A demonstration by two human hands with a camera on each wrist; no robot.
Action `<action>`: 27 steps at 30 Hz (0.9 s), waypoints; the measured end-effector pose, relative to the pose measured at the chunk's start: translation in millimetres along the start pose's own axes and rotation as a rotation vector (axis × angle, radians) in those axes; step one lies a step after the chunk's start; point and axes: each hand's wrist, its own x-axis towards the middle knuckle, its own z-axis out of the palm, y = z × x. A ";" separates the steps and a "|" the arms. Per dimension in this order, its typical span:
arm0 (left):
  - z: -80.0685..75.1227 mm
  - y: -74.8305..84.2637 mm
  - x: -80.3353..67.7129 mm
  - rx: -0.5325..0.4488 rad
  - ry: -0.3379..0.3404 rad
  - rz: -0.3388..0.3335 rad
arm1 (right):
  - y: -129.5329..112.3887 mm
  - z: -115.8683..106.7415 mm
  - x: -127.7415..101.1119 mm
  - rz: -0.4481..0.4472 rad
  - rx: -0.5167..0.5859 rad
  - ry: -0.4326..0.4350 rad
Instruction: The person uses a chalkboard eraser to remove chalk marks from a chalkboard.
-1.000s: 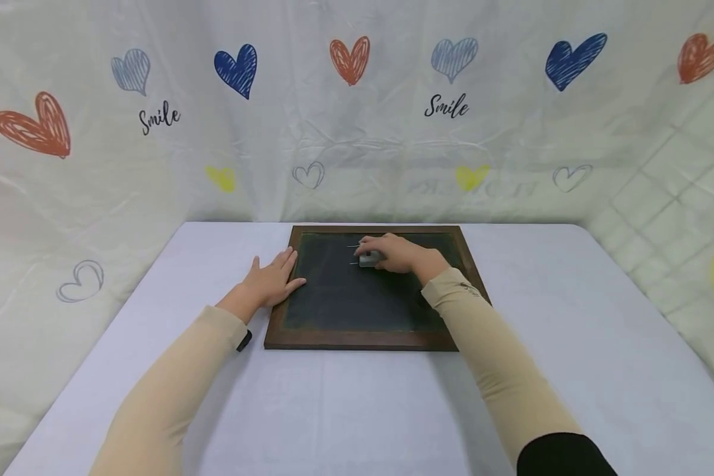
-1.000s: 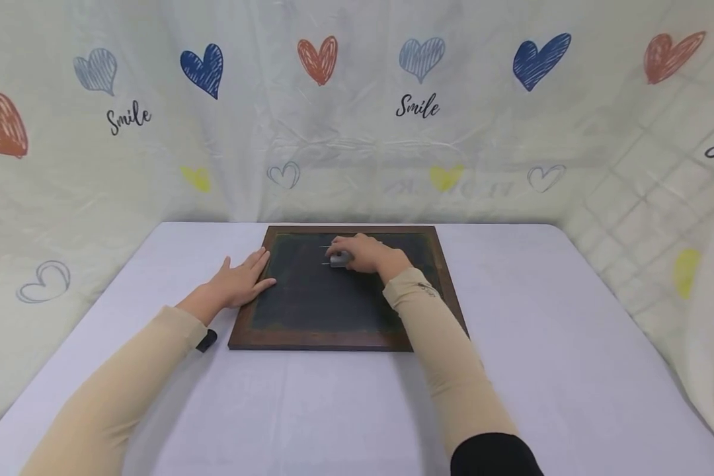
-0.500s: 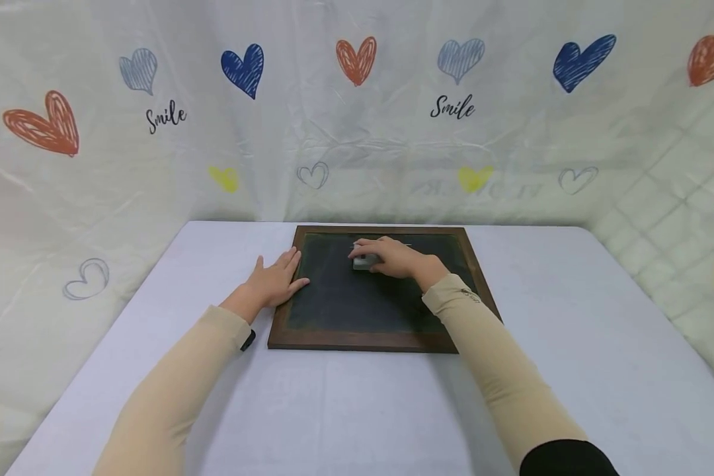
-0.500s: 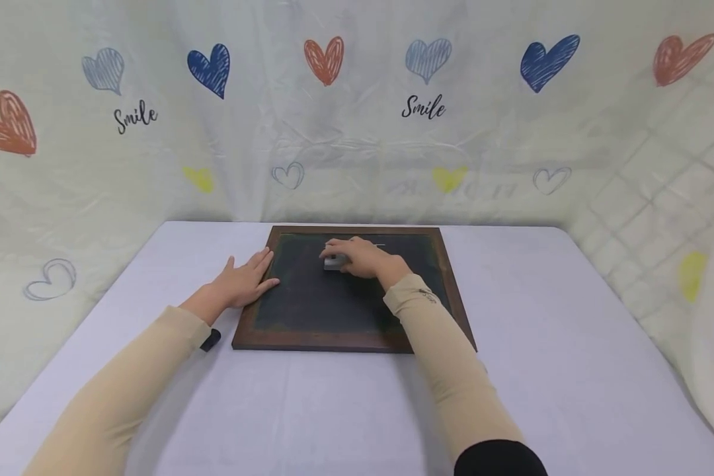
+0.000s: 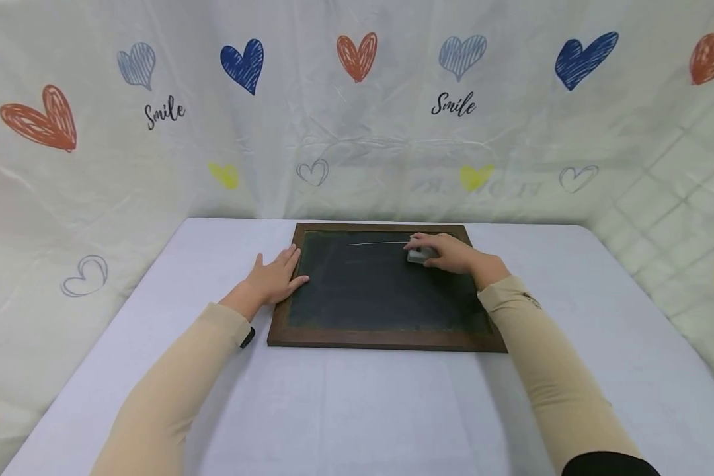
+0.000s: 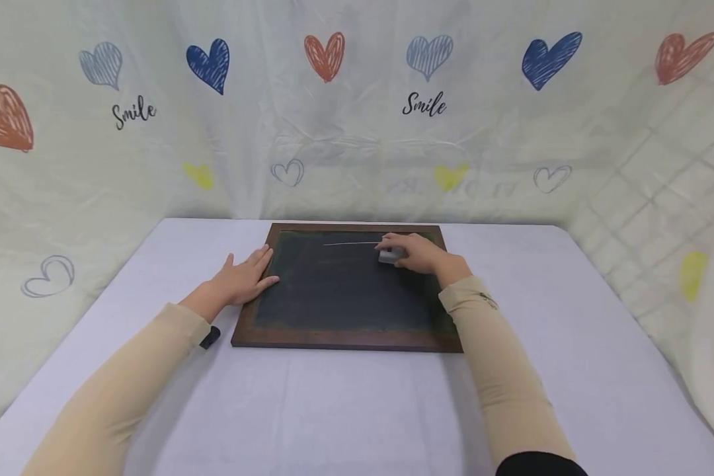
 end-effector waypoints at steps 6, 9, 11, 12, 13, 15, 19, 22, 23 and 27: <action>1.5 -1.8 2.7 0.012 0.004 -0.014 | -14.0 4.0 20.0 0.046 -0.034 -0.019; 2.0 -2.2 2.9 0.013 0.001 -0.015 | -28.6 11.7 38.4 0.052 -0.068 -0.039; 2.5 -2.1 3.3 0.012 0.000 -0.012 | -39.8 18.0 51.1 0.045 -0.080 -0.051; 2.6 -1.8 3.3 0.015 -0.002 -0.011 | -45.1 21.2 57.0 0.040 -0.083 -0.057; 2.5 -1.4 3.0 0.012 -0.003 -0.010 | -50.2 24.3 63.1 0.035 -0.082 -0.063; 2.0 -0.2 2.4 0.006 -0.005 -0.010 | -59.2 30.0 74.1 0.025 -0.081 -0.077; 0.0 2.4 1.1 0.000 -0.005 -0.008 | -71.0 38.3 88.7 0.028 -0.087 -0.100; -0.9 3.3 0.7 0.007 -0.005 -0.008 | -73.7 41.3 91.4 0.028 -0.108 -0.105; -1.2 3.4 0.5 0.009 -0.007 -0.009 | -73.7 41.8 91.0 0.021 -0.118 -0.103; -1.8 4.3 -0.3 0.013 -0.013 -0.011 | -69.8 43.4 84.6 0.004 -0.189 -0.108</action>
